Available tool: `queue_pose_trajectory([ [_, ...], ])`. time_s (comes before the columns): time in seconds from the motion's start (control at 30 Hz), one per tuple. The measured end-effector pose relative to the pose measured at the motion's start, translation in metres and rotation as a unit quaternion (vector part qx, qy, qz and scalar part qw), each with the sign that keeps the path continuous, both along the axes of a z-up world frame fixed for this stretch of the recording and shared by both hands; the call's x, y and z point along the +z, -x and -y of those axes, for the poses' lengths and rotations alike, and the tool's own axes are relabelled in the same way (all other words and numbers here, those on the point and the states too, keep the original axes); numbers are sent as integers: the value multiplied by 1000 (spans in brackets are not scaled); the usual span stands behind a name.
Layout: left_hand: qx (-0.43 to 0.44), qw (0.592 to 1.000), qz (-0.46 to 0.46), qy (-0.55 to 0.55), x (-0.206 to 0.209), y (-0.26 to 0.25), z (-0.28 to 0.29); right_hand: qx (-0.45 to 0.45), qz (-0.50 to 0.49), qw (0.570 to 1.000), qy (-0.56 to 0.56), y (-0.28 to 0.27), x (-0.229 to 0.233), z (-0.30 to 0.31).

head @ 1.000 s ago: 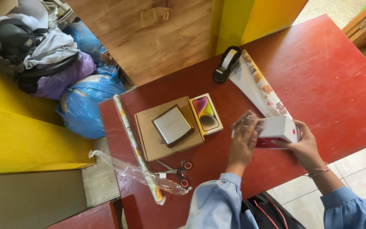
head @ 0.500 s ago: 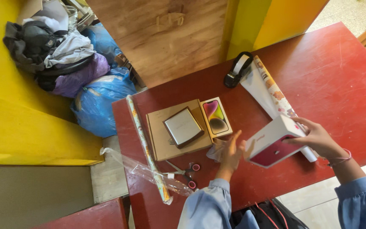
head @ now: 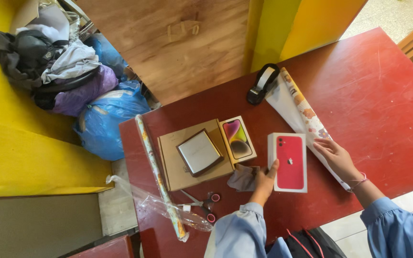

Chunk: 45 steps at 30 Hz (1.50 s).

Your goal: The person unrolls white tissue paper and places a red iPhone box on it. They wipe the box with a cloth, then use scissors to cut the tissue paper to size. The person folds the tissue paper around the box and begins wrapping it with patterned wrapping paper.

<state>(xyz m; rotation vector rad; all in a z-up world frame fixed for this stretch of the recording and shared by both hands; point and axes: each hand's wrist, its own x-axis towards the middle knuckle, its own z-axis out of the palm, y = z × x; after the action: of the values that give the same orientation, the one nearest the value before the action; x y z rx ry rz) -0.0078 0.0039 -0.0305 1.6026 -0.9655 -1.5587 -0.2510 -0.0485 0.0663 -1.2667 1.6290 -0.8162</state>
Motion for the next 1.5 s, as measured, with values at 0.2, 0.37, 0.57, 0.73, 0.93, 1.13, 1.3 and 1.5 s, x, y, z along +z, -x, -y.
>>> queue_pose_trajectory([
  [0.2, 121, 992, 36, -3, -41, 16, 28, 49, -481, 850, 207, 45, -49, 14],
  [0.37, 147, 983, 97, -56, -57, 37, 49, 70, -514, 853, 53, 64, -67, 31],
  [0.57, 167, 931, 321, -53, -20, 65, 66, 141, -403, 904, 20, 112, -79, 57],
  [0.73, 244, 776, 565, 136, 5, 100, 67, 123, -267, 956, -8, 179, -88, 82],
  [0.93, 10, 803, 488, 342, -7, 203, 55, 78, -194, 978, 2, 234, -125, 102],
  [1.13, 72, 895, 441, 3, 7, 263, 69, 45, -244, 967, 58, 234, -115, 97],
  [1.3, 129, 978, 34, -158, -1, 263, 72, 40, -357, 931, 60, 230, -91, 93],
  [1.5, 215, 929, -295, -66, -15, 250, 57, 4, -357, 934, 19, 254, -84, 100],
])
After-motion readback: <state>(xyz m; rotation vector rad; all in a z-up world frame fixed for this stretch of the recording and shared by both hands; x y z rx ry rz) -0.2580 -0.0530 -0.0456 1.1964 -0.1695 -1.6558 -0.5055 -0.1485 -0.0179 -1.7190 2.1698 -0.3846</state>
